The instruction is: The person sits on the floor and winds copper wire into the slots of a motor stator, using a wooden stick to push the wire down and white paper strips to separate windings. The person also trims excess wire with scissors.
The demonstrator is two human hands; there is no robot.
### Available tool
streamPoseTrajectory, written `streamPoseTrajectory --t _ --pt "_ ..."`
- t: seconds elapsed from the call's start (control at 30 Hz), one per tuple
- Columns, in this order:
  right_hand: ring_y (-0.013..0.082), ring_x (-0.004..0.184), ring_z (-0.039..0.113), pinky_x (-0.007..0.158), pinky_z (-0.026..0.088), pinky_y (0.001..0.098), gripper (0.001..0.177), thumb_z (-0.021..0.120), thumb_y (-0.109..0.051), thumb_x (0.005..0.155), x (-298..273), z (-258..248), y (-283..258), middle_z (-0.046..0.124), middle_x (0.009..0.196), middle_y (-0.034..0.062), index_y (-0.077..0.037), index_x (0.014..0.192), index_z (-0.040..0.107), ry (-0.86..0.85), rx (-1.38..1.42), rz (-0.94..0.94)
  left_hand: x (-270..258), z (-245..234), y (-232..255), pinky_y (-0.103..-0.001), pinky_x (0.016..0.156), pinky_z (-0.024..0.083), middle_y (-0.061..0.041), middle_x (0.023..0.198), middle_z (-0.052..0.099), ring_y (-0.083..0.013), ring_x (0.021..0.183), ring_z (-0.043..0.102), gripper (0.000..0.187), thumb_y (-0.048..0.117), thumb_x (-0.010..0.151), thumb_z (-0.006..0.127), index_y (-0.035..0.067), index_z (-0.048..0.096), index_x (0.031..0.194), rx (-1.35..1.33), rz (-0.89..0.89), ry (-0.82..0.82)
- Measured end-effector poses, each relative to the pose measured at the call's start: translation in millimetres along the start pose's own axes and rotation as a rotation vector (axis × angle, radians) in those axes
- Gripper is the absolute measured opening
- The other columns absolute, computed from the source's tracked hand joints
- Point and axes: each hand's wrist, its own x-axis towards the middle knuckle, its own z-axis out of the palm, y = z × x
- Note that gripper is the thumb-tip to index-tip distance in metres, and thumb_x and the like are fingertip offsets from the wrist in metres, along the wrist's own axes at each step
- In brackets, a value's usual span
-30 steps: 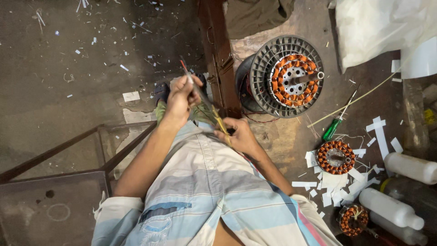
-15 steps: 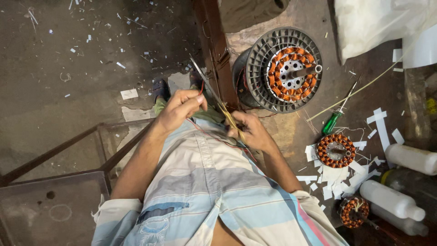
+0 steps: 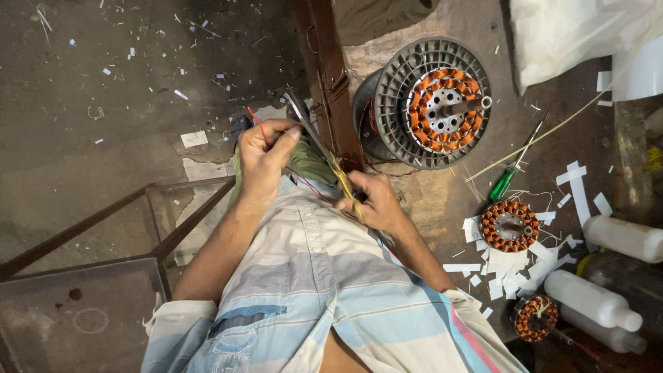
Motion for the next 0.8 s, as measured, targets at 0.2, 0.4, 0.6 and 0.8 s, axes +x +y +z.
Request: streamPoseTrajectory --t 0.2,0.4,0.6,0.8 --pt "0.0237 0.048 0.050 0.050 0.039 0.0388 0.056 0.079 -0.056 0.078 2 4 2 0.046 0.055 0.0104 -0.003 0.085 0.065 0.041 -0.207 -0.071 -11 3 -6 -0.022 0.048 0.023 0.008 0.066 0.055 0.0012 0.053 0.037 0.013 -0.002 0.094 0.068 -0.002 0.075 0.105 -0.055 -0.015 0.049" --pt "0.0293 0.052 0.058 0.053 0.046 0.0401 0.055 0.082 -0.054 0.081 10 11 1 0.056 0.059 0.0114 -0.004 0.081 0.062 0.113 -0.382 -0.157 -15 4 -5 -0.022 0.049 0.026 0.008 0.066 0.056 0.0008 0.054 0.039 0.019 -0.007 0.090 0.066 0.001 0.076 0.104 -0.035 0.033 0.068" --pt "0.0339 0.060 0.067 0.055 0.051 0.0431 0.050 0.084 -0.047 0.083 14 10 -2 0.067 0.068 0.0163 -0.001 0.093 0.066 0.183 -0.571 -0.139 -17 10 -6 -0.022 0.048 0.025 0.010 0.062 0.050 0.0009 0.052 0.036 0.010 -0.003 0.094 0.067 0.004 0.074 0.091 -0.033 0.008 0.113" --pt "0.0330 0.061 0.069 0.054 0.052 0.0417 0.052 0.086 -0.045 0.081 15 12 3 0.068 0.070 0.0167 0.001 0.098 0.067 0.214 -0.610 -0.148 -16 10 -9 -0.023 0.048 0.025 0.010 0.061 0.047 -0.0001 0.051 0.036 0.012 -0.001 0.095 0.069 0.006 0.071 0.085 -0.040 -0.004 0.120"
